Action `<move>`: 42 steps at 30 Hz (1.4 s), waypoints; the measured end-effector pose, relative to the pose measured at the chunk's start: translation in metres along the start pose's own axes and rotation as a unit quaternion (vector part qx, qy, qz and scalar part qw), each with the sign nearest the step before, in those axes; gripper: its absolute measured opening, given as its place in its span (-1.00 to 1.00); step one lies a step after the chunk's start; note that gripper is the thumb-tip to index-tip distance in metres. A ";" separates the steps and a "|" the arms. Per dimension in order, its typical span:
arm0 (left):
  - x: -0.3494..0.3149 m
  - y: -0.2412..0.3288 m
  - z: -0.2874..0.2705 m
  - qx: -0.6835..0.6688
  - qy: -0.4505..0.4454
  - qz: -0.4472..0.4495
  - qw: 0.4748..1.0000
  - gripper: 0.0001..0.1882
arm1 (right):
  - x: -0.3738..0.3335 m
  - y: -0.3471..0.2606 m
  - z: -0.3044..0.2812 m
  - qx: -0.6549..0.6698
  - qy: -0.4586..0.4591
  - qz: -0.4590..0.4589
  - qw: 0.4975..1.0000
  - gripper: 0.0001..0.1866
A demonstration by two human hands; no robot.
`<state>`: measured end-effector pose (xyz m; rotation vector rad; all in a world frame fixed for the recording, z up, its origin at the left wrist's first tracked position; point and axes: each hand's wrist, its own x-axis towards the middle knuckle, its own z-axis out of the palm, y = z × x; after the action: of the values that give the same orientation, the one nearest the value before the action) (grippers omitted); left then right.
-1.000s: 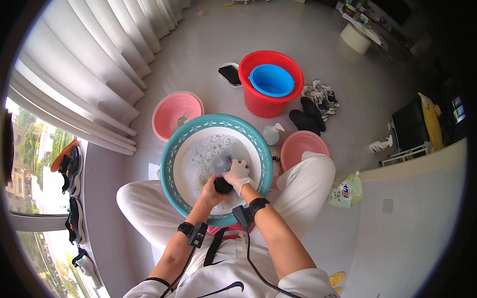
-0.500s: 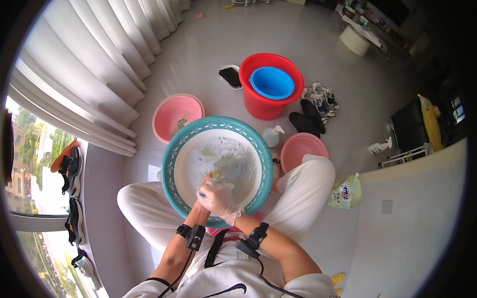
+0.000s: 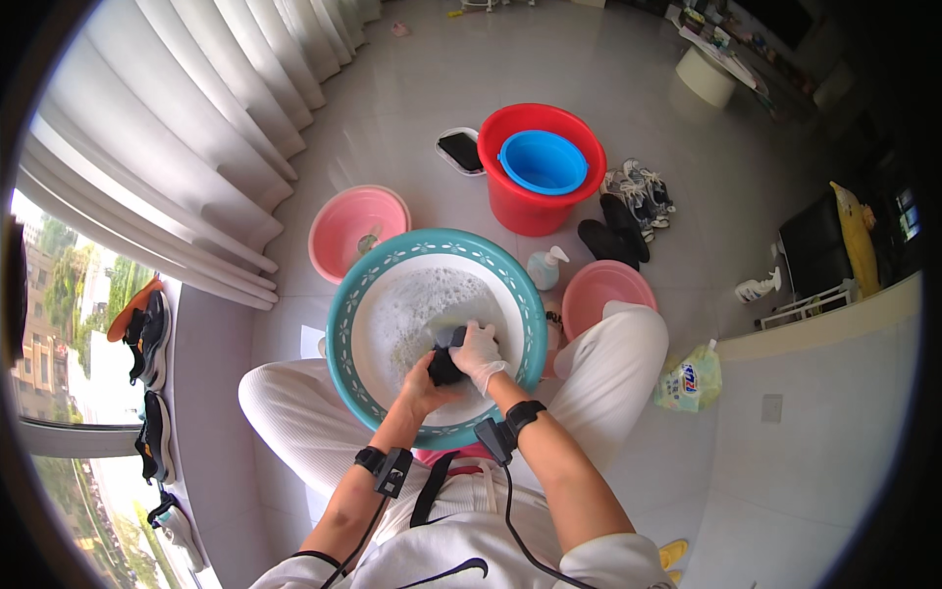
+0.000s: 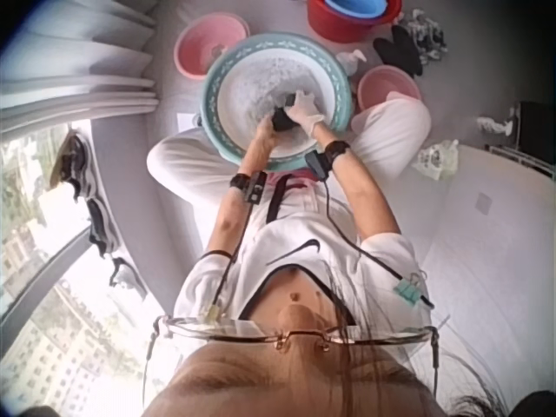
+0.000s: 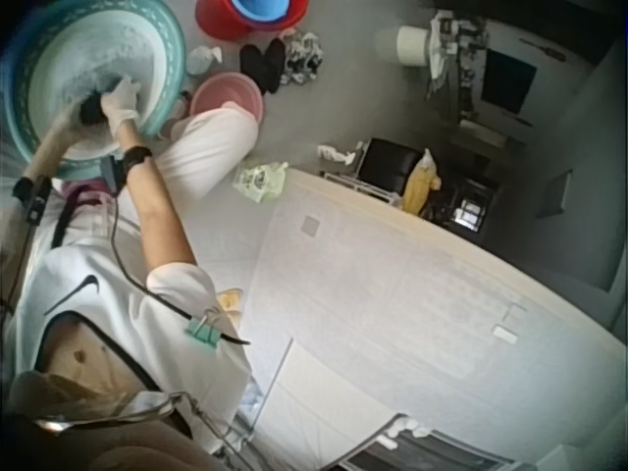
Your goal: Hand washing various items of clothing in a basin with water and detergent.
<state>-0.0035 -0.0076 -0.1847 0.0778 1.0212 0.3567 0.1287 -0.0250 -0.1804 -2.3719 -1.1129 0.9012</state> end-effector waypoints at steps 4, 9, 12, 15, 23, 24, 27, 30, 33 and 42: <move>0.013 -0.002 0.004 -0.074 -0.064 -0.015 0.995 -0.44 | -0.021 -0.009 0.007 0.160 0.002 -0.133 0.978 -0.67; 0.058 0.006 -0.049 -0.227 -0.502 0.005 0.835 -0.51 | -0.086 -0.064 -0.014 0.177 0.040 -0.287 0.940 -0.79; 0.061 -0.009 -0.049 -0.204 -0.337 0.071 0.916 -0.54 | -0.104 -0.074 -0.024 0.146 0.070 -0.362 0.918 -0.82; 0.035 -0.008 -0.027 -0.166 -0.238 0.068 0.955 -0.56 | -0.087 -0.062 -0.023 0.110 0.125 -0.399 0.902 -0.84; -0.016 0.000 0.020 -0.002 0.019 0.104 0.994 -0.66 | 0.006 -0.002 -0.025 -0.059 0.106 -0.202 0.972 -0.81; -0.014 0.001 0.013 -0.007 0.022 0.109 0.994 -0.66 | 0.003 -0.006 -0.024 -0.058 0.102 -0.209 0.971 -0.81; -0.007 0.002 0.003 -0.021 0.049 0.105 0.993 -0.63 | -0.003 -0.002 -0.018 -0.128 0.057 -0.078 0.987 -0.46; 0.009 -0.006 0.012 0.014 0.017 0.021 1.000 -0.55 | 0.008 0.017 -0.005 0.022 -0.024 -0.018 0.999 -0.42; 0.039 -0.015 0.000 -0.009 -0.029 0.043 0.999 -0.53 | -0.004 0.020 0.006 0.139 0.003 -0.090 0.986 -0.60; 0.085 -0.029 -0.037 -0.181 -0.249 0.147 0.940 -0.60 | -0.105 -0.047 -0.028 0.247 0.047 -0.284 0.925 -0.82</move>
<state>0.0131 -0.0111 -0.2807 -0.0144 0.4284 0.7520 0.0713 -0.0799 -0.0929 -1.5473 -1.2556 0.7327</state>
